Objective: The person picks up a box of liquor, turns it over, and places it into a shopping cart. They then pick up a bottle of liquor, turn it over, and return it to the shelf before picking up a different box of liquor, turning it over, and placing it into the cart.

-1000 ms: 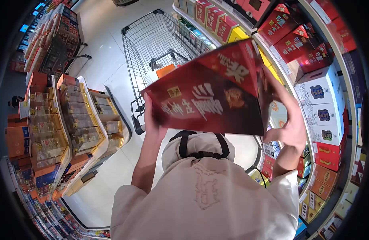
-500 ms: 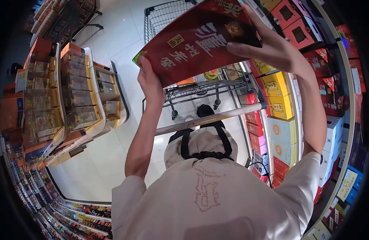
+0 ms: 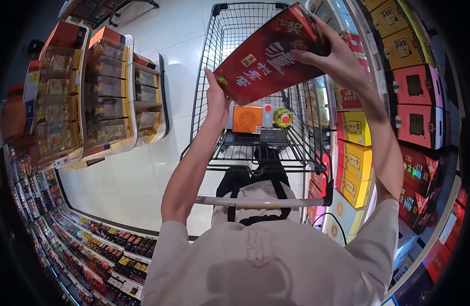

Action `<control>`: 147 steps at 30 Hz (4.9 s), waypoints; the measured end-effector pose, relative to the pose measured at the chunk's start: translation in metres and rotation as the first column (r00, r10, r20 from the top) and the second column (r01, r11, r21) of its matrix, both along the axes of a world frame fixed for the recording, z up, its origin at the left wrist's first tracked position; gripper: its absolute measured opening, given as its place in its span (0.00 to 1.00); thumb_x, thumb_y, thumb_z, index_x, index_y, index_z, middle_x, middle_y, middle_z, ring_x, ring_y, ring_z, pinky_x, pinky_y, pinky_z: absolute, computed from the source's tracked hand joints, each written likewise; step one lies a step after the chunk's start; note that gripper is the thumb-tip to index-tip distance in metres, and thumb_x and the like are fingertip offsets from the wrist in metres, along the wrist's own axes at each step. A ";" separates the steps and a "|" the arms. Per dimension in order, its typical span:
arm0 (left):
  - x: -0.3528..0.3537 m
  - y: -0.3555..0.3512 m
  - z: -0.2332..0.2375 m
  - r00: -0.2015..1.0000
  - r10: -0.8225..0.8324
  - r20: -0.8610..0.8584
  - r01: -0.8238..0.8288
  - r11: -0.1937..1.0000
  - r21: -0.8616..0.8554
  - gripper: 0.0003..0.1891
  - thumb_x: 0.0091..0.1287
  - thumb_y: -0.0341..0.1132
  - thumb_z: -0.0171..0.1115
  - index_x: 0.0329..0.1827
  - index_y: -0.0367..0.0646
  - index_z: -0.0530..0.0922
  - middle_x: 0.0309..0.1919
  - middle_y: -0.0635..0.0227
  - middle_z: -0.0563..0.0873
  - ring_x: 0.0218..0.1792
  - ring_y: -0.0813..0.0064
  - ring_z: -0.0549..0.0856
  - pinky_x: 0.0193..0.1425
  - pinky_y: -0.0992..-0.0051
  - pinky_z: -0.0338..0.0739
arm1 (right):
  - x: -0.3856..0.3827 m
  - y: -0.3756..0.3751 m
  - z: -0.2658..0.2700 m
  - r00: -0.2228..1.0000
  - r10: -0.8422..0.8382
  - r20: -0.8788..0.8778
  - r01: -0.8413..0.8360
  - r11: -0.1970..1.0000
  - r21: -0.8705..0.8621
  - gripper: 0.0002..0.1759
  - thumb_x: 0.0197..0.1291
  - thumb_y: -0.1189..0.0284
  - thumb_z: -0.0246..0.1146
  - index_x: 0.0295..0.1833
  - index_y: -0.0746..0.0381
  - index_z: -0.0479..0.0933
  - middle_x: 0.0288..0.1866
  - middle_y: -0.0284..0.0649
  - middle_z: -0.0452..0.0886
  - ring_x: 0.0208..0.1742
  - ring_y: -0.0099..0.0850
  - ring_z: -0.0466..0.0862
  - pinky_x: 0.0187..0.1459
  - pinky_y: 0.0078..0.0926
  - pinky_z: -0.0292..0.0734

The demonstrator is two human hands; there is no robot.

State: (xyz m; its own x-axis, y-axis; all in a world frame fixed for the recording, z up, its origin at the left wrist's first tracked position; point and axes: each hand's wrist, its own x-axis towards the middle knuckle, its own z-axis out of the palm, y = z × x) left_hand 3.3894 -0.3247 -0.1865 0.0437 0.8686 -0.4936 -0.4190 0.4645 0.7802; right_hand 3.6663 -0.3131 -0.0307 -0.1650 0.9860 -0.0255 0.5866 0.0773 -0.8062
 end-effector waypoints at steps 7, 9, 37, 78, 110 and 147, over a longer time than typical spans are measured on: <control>-0.024 0.053 -0.107 0.947 0.087 0.308 0.024 0.941 -0.338 0.24 0.82 0.54 0.52 0.70 0.47 0.74 0.62 0.66 0.85 0.64 0.70 0.82 0.75 0.61 0.71 | -0.025 0.044 -0.088 0.970 0.018 0.241 -0.071 0.974 0.213 0.63 0.46 0.45 0.82 0.83 0.62 0.61 0.72 0.64 0.68 0.73 0.59 0.74 0.71 0.47 0.75; -0.024 0.060 -0.123 0.957 0.170 0.236 -0.063 0.912 -0.404 0.23 0.79 0.51 0.55 0.69 0.47 0.75 0.59 0.67 0.85 0.61 0.69 0.82 0.72 0.62 0.74 | -0.034 0.054 -0.108 0.966 0.017 0.259 -0.080 0.968 0.236 0.62 0.46 0.46 0.82 0.83 0.58 0.62 0.73 0.66 0.67 0.75 0.62 0.71 0.71 0.52 0.74; -0.021 0.102 -0.238 0.876 0.443 0.191 -0.273 0.782 -0.561 0.22 0.83 0.58 0.45 0.63 0.52 0.73 0.57 0.65 0.79 0.52 0.67 0.83 0.64 0.52 0.80 | -0.121 0.107 -0.278 0.930 0.149 0.336 -0.215 0.962 0.169 0.61 0.44 0.56 0.83 0.84 0.52 0.59 0.75 0.62 0.60 0.78 0.62 0.63 0.65 0.57 0.81; -0.057 -0.037 -0.028 0.972 0.071 0.223 -0.018 0.973 -0.231 0.24 0.83 0.42 0.51 0.70 0.30 0.70 0.69 0.50 0.79 0.69 0.59 0.81 0.77 0.60 0.74 | -0.158 0.039 -0.315 0.935 -0.071 -0.348 0.012 0.986 -0.168 0.29 0.71 0.66 0.64 0.74 0.65 0.71 0.76 0.55 0.75 0.79 0.46 0.74 0.77 0.41 0.68; -0.143 -0.286 0.058 0.239 -0.959 -0.154 0.925 0.177 0.336 0.14 0.85 0.36 0.52 0.50 0.35 0.82 0.46 0.64 0.90 0.50 0.76 0.87 0.58 0.72 0.79 | -0.315 -0.518 -0.085 0.216 -0.787 -0.578 0.791 0.488 -0.368 0.12 0.81 0.73 0.58 0.61 0.65 0.80 0.50 0.39 0.89 0.55 0.27 0.87 0.61 0.27 0.78; -0.222 -0.619 0.069 -0.383 -0.408 -0.829 0.041 -0.904 0.426 0.07 0.60 0.21 0.56 0.34 0.46 0.76 0.28 0.65 0.81 0.31 0.59 0.84 0.34 0.63 0.78 | -0.607 -0.830 -0.101 -0.554 -0.599 -0.578 0.816 -0.527 -0.236 0.09 0.79 0.76 0.58 0.57 0.67 0.81 0.43 0.38 0.89 0.47 0.23 0.86 0.57 0.24 0.78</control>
State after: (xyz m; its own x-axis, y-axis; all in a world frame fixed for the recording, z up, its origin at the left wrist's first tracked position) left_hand 3.1677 -0.9433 -0.1177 0.4741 -0.8669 0.1542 -0.5403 -0.1481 0.8283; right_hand 3.0591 -1.1430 -0.1317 0.9006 -0.4052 -0.1573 -0.1304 0.0933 -0.9871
